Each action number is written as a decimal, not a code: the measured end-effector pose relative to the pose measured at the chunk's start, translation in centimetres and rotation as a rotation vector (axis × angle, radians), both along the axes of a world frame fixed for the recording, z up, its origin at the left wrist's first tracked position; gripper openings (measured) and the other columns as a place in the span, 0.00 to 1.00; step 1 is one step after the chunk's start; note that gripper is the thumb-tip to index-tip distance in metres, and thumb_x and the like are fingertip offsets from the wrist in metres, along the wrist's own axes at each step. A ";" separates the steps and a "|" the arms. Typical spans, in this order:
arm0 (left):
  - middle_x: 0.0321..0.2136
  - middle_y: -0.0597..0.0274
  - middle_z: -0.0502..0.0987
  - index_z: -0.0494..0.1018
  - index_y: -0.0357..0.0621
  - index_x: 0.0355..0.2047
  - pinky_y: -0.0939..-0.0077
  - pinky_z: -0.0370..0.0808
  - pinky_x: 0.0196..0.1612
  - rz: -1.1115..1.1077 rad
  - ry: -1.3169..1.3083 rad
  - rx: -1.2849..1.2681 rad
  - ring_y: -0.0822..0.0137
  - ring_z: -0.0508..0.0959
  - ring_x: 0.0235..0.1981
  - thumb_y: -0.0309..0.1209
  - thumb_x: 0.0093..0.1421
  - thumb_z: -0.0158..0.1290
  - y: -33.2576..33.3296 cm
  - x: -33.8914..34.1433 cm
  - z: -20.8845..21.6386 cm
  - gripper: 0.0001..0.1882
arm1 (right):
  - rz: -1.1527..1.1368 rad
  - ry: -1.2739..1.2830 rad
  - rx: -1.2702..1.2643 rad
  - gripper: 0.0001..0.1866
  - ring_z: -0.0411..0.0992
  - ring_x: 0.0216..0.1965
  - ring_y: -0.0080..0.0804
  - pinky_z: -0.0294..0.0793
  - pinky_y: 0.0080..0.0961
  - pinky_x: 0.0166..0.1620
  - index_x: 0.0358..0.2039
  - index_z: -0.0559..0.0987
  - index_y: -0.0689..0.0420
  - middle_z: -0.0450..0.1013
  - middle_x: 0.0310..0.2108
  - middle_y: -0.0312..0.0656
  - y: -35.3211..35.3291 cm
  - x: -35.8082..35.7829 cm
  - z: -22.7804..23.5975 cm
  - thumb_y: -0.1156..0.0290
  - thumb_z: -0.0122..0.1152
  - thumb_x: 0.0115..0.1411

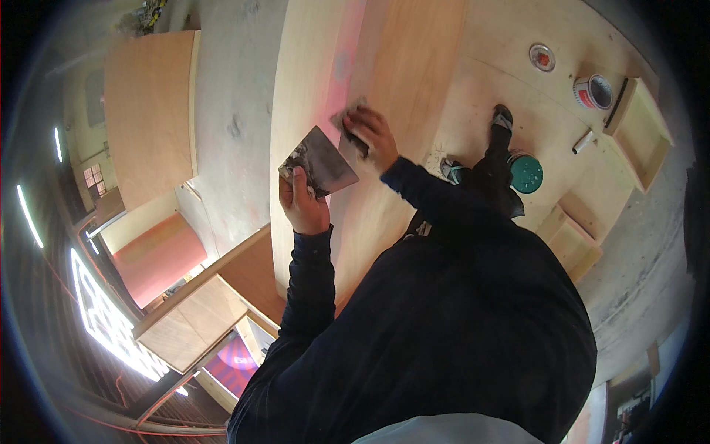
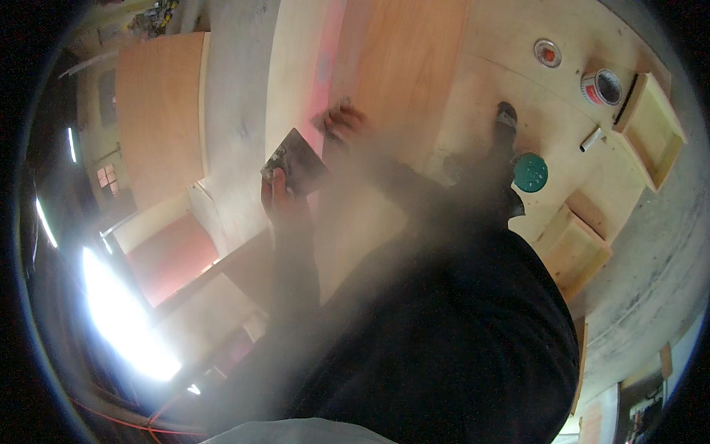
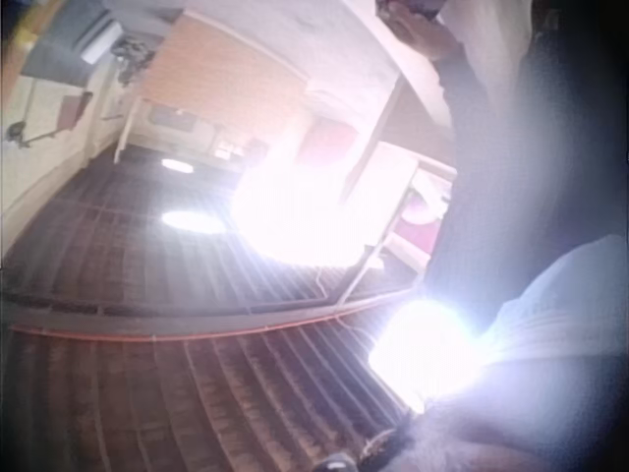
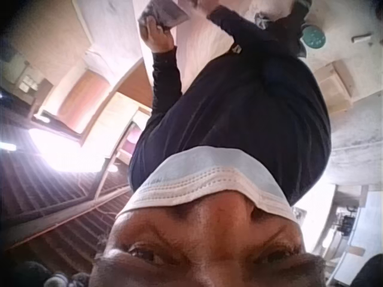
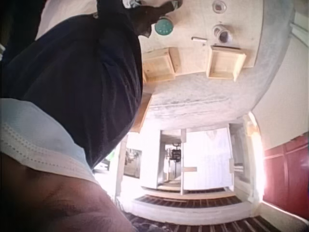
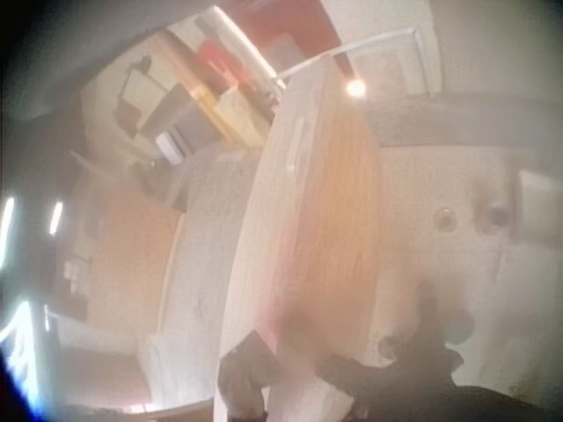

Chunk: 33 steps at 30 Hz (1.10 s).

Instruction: Applying putty or wood filler to the seams and edges of a wooden cabinet structure using metal scrapers.

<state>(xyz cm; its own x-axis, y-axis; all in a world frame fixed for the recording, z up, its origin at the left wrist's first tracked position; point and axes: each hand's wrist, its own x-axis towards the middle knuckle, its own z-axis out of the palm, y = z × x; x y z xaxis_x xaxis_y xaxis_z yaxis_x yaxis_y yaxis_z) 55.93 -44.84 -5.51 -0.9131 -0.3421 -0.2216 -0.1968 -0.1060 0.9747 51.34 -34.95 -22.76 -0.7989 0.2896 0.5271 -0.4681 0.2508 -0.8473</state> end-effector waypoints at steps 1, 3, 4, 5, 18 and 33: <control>0.41 0.59 0.77 0.69 0.39 0.45 0.74 0.77 0.41 0.002 0.006 0.003 0.68 0.78 0.40 0.31 0.65 0.48 -0.1 0.1 0.0 0.11 | 0.053 0.083 -0.011 0.29 0.66 0.55 0.47 0.68 0.34 0.55 0.48 0.76 0.54 0.71 0.49 0.45 0.0 0.8 0.1 0.87 0.56 0.43; 0.41 0.59 0.77 0.69 0.39 0.44 0.74 0.77 0.41 0.005 0.013 0.007 0.68 0.78 0.40 0.31 0.65 0.48 -0.4 0.3 0.0 0.11 | 0.108 -0.049 -0.046 0.28 0.67 0.54 0.47 0.69 0.34 0.55 0.48 0.76 0.54 0.71 0.49 0.46 1.9 0.6 -0.1 0.87 0.55 0.44; 0.41 0.59 0.77 0.69 0.39 0.44 0.74 0.77 0.40 -0.009 0.029 0.011 0.68 0.78 0.40 0.31 0.65 0.48 -0.6 0.3 -0.1 0.11 | 0.082 -0.098 -0.069 0.28 0.69 0.52 0.46 0.69 0.34 0.54 0.49 0.75 0.54 0.72 0.49 0.46 3.4 -0.6 -0.4 0.87 0.54 0.44; 0.41 0.60 0.77 0.69 0.39 0.44 0.75 0.77 0.40 -0.011 0.022 0.011 0.68 0.78 0.40 0.31 0.65 0.48 -0.7 0.4 -0.1 0.11 | 0.057 -0.147 -0.092 0.28 0.70 0.51 0.45 0.69 0.34 0.54 0.49 0.75 0.54 0.72 0.48 0.47 4.9 -1.9 -0.5 0.86 0.53 0.45; 0.40 0.61 0.77 0.69 0.41 0.45 0.74 0.77 0.37 0.013 0.025 0.050 0.68 0.78 0.38 0.31 0.64 0.49 -3.4 2.7 -1.6 0.11 | 0.189 -0.189 -0.166 0.30 0.74 0.48 0.38 0.71 0.25 0.52 0.48 0.77 0.54 0.74 0.47 0.45 1.4 0.4 1.2 0.89 0.45 0.43; 0.40 0.57 0.75 0.67 0.36 0.45 0.68 0.79 0.41 0.082 0.005 0.161 0.63 0.78 0.40 0.25 0.65 0.41 1.5 3.5 -2.9 0.10 | 0.779 -0.162 -0.360 0.22 0.65 0.58 0.44 0.65 0.32 0.58 0.53 0.69 0.61 0.65 0.55 0.54 7.5 7.5 13.6 0.87 0.50 0.58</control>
